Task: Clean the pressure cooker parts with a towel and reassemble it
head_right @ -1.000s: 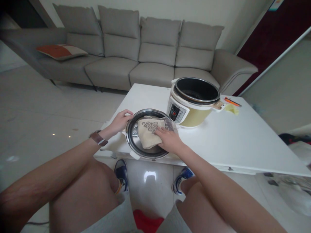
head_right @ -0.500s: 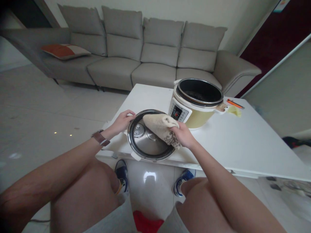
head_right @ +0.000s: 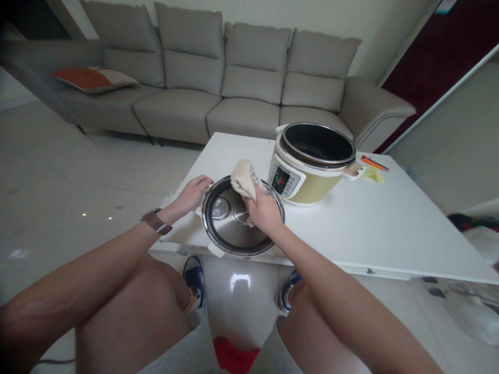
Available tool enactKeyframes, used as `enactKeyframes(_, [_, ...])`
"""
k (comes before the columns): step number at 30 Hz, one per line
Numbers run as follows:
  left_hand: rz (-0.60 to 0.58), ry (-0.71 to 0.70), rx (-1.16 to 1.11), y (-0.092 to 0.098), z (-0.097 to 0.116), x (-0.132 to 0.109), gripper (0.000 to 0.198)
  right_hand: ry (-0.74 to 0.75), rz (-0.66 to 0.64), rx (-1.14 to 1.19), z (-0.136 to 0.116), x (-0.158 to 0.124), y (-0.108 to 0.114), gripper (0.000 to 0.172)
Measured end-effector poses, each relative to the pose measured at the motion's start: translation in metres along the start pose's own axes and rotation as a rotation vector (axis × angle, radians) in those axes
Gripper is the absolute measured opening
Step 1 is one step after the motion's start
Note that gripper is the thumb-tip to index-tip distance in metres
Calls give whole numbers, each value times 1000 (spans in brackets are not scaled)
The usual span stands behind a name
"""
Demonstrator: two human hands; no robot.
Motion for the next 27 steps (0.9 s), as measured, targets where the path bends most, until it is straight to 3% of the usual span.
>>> enactKeyframes(3, [15, -5, 6, 0, -2, -1, 28, 98, -152, 95, -9, 2, -32, 52])
enactKeyframes(6, [16, -19, -62, -2, -6, 0, 30, 195, -259, 199, -21, -2, -44, 54])
enactKeyframes(12, [75, 22, -89, 2, -19, 3, 33, 261, -439, 326, -31, -8, -34, 50])
enactKeyframes(18, [48, 86, -110, 2, -25, 1, 27, 364, -729, 366, -35, -25, -26, 35])
enactKeyframes(24, [50, 79, -59, 3, -20, 4, 23, 216, -897, 492, -25, -34, -9, 26])
enactKeyframes(27, [42, 118, -92, 1, -21, 6, 19, 57, -811, 574, -8, -28, 6, 26])
Point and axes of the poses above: each hand's wrist, its own x-axis towards the middle knuckle, its own y-axis out of the back of the hand, z = x × y, the point moved 5 cm from there along x, towards the middle knuckle, and after that the axes turned 3 degrees about x, right-handed, at the moved point
